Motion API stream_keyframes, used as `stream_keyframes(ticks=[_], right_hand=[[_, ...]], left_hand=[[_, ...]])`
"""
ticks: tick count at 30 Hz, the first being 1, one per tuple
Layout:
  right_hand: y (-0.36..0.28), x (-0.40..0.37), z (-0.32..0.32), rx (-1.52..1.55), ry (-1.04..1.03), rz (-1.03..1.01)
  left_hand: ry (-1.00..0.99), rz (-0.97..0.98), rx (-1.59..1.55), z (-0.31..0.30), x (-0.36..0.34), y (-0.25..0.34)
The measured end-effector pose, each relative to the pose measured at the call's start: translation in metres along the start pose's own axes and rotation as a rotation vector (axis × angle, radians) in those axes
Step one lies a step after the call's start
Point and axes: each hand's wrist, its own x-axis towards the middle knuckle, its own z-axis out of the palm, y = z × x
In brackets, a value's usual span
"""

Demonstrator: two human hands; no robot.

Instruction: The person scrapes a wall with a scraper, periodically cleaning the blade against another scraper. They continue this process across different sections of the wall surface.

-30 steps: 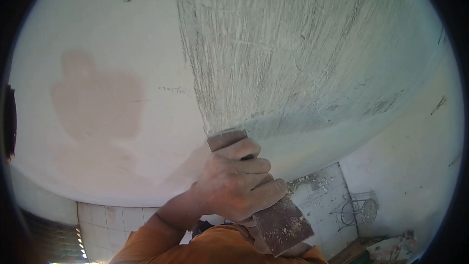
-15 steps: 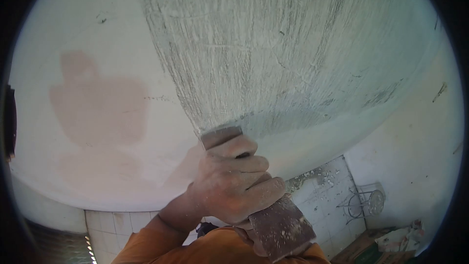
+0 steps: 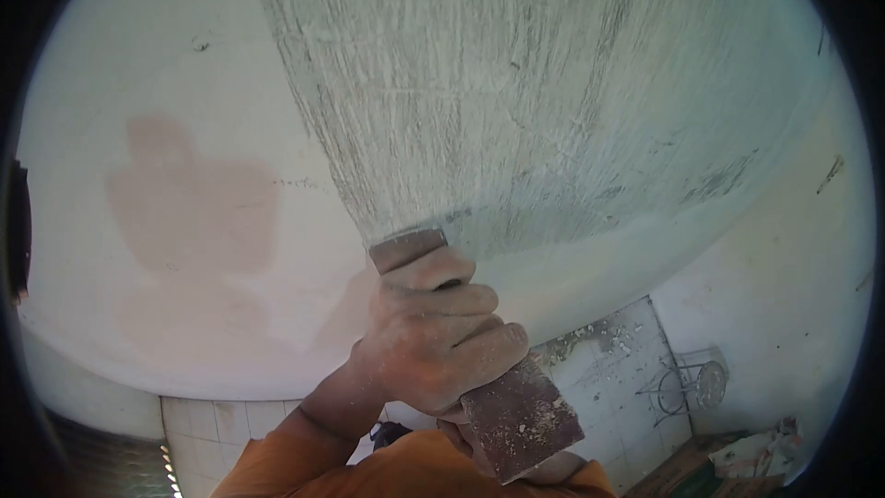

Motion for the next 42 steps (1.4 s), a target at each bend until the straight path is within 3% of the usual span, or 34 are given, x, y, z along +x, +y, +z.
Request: stream_keyframes(ticks=[3, 8, 11, 14, 17, 19, 22, 25, 30, 33, 35, 39, 42], right_hand=[[-0.005, 0.000, -0.003, -0.020, -0.010, 0.017], [0.009, 0.001, -0.015, -0.002, -0.069, -0.053], [-0.028, 0.012, 0.019, -0.144, 0.078, 0.089], [-0.024, 0.015, 0.003, -0.132, -0.080, 0.044], [0.016, -0.001, -0.016, 0.025, 0.067, 0.072], [-0.023, 0.017, 0.015, -0.065, 0.038, 0.027], [-0.032, 0.030, 0.013, -0.060, -0.091, -0.022], [0.018, 0.014, -0.011, -0.004, -0.063, 0.003], [0.063, -0.021, -0.043, -0.082, -0.054, 0.285], [0.057, -0.031, -0.042, -0.115, 0.036, 0.515], [0.056, -0.033, -0.047, -0.069, 0.063, 0.528], [0.055, -0.037, -0.030, -0.031, 0.053, 0.380], [0.027, -0.026, -0.012, -0.126, -0.073, 0.299]], left_hand=[[-0.048, 0.070, 0.006, -0.006, 0.010, -0.004], [0.016, 0.024, 0.013, 0.005, -0.001, -0.001], [0.001, 0.059, 0.022, -0.002, 0.011, -0.004], [-0.060, 0.035, 0.036, -0.005, 0.006, -0.001], [-0.011, 0.039, 0.052, -0.001, -0.001, -0.002], [0.016, 0.058, 0.059, 0.001, 0.001, -0.002], [-0.064, 0.053, 0.082, -0.002, 0.007, -0.005], [-0.214, -0.001, 0.135, 0.005, -0.022, -0.003], [-0.439, -0.285, -0.058, 0.062, -0.128, 0.009], [-0.507, -0.394, -0.145, 0.085, -0.174, 0.014], [-0.566, -0.440, -0.145, 0.096, -0.184, 0.014], [-0.517, -0.256, -0.128, 0.066, -0.140, 0.014], [-0.526, -0.083, -0.109, 0.036, -0.094, 0.011]])
